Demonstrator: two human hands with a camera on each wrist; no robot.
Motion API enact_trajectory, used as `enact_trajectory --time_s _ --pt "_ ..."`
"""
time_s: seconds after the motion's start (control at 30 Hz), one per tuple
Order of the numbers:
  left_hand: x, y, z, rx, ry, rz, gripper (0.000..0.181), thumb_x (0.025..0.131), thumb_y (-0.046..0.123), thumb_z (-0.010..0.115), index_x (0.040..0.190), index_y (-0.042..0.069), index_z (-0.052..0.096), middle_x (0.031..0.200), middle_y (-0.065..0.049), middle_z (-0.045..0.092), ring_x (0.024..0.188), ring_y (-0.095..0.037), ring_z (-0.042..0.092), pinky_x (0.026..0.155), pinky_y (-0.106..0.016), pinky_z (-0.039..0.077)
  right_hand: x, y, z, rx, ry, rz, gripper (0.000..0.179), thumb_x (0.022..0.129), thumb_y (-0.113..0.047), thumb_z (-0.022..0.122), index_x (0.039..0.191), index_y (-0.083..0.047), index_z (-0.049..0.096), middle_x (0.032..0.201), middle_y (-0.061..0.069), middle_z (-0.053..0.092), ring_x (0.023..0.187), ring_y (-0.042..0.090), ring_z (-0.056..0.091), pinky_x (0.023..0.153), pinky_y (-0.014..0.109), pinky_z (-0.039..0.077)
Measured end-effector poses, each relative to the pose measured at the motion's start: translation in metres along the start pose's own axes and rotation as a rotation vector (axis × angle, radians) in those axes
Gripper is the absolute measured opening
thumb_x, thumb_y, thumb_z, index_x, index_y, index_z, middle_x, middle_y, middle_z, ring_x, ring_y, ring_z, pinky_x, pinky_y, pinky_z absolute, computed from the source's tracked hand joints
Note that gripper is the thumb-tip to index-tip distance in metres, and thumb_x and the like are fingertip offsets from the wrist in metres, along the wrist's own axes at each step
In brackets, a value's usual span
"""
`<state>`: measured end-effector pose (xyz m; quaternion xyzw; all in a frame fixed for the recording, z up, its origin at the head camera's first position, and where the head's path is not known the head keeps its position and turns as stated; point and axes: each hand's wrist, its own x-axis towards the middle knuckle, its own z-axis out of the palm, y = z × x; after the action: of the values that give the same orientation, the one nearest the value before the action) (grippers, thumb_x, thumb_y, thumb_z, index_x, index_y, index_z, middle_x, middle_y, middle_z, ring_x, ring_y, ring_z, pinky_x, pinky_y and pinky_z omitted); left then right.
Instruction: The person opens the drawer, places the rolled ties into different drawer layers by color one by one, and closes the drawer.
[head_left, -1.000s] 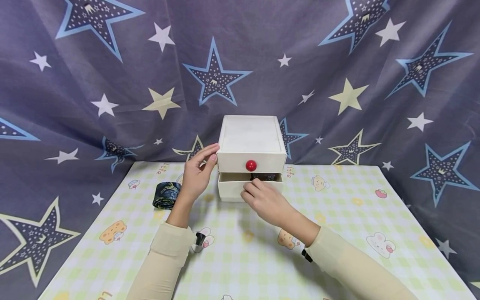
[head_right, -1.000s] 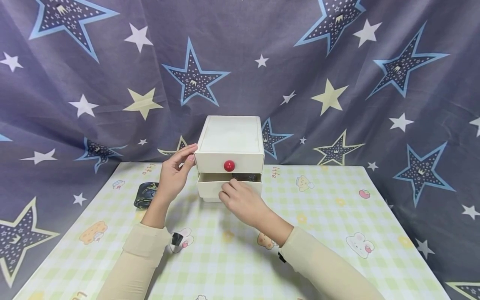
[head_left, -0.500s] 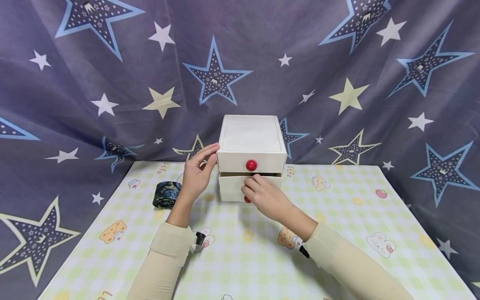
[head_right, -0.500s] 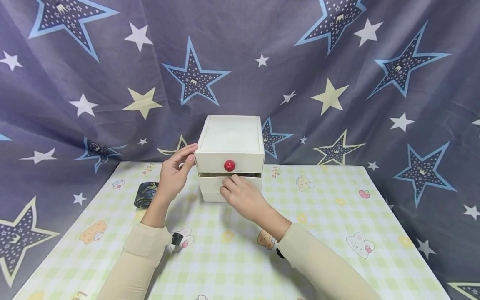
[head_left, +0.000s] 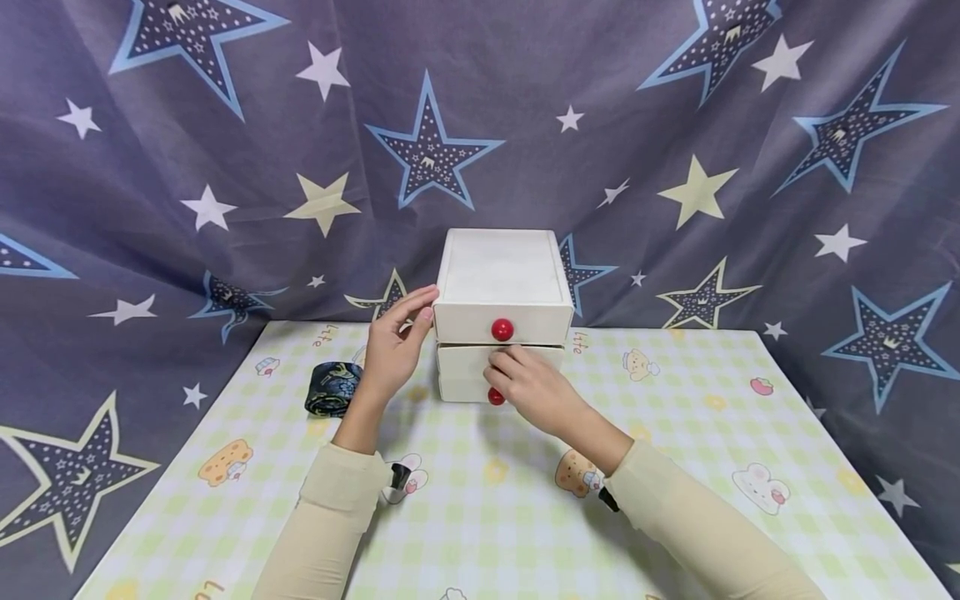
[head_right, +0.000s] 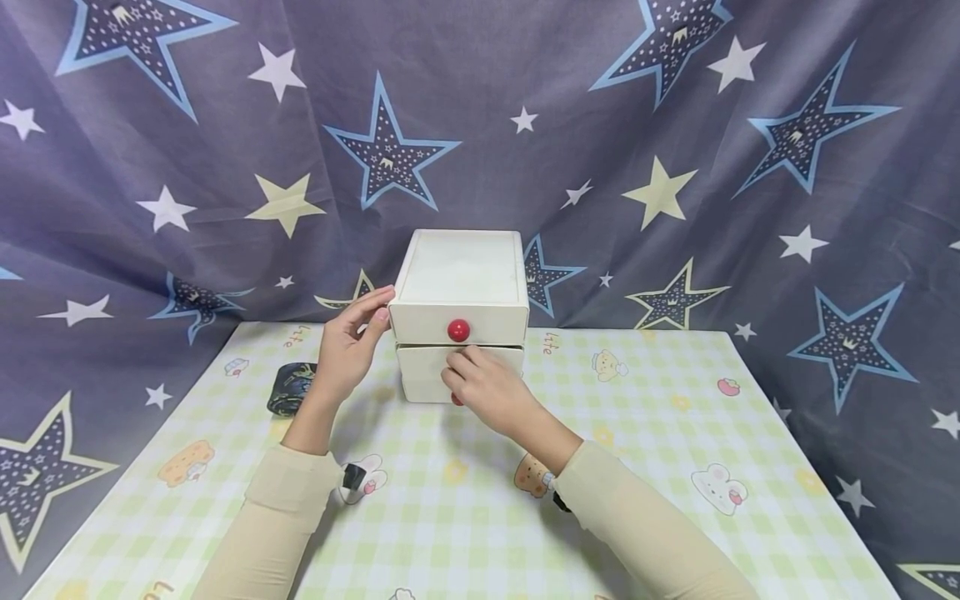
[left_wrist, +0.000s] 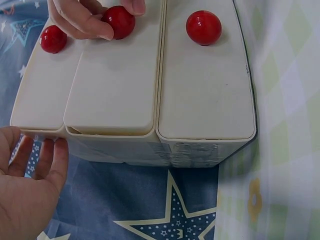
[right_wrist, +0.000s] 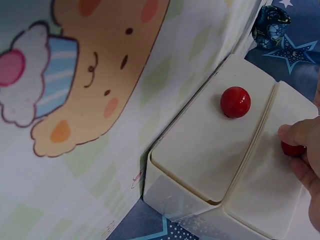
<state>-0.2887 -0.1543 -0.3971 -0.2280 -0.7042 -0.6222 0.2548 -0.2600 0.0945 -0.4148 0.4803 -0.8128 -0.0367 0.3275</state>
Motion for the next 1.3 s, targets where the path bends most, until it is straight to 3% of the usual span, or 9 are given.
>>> enact_trajectory --time_s 0.3,0.6,0.9,1.3 --pt "0.001 0.000 0.001 -0.005 -0.003 0.000 0.029 0.102 0.009 0.063 0.130 0.003 0.070 0.140 -0.009 0.063 0.105 -0.011 0.065 0.081 -0.017 0.055 -0.001 0.003 0.005 -0.012 -0.008 0.009 0.024 0.089 0.001 0.073 0.112 -0.005 0.074 0.118 0.010 0.067 0.112 0.027 0.059 0.103 0.033 0.048" --pt "0.001 0.003 0.001 0.010 -0.002 -0.005 0.030 0.102 0.002 0.061 0.131 -0.002 0.068 0.140 -0.014 0.062 0.104 -0.007 0.064 0.079 -0.014 0.054 0.000 0.006 0.009 -0.018 0.030 0.004 0.022 0.090 0.003 0.070 0.110 -0.005 0.074 0.114 0.009 0.067 0.107 0.027 0.059 0.100 0.033 0.049" --pt "-0.002 0.030 0.004 0.016 -0.007 -0.011 0.029 0.101 -0.004 0.058 0.129 -0.011 0.064 0.139 -0.026 0.059 0.102 -0.004 0.064 0.080 -0.014 0.053 0.001 0.005 0.014 -0.038 0.065 -0.009 0.021 0.092 0.001 0.063 0.109 -0.004 0.072 0.112 0.010 0.066 0.104 0.029 0.059 0.096 0.036 0.050" --pt "-0.002 0.033 0.003 0.020 -0.017 -0.004 0.029 0.101 -0.003 0.059 0.129 -0.010 0.065 0.139 -0.025 0.059 0.104 -0.005 0.064 0.080 -0.014 0.053 0.000 0.003 0.012 -0.024 0.036 0.020 0.019 0.095 -0.001 0.062 0.111 -0.005 0.072 0.114 0.009 0.065 0.106 0.028 0.057 0.097 0.037 0.049"
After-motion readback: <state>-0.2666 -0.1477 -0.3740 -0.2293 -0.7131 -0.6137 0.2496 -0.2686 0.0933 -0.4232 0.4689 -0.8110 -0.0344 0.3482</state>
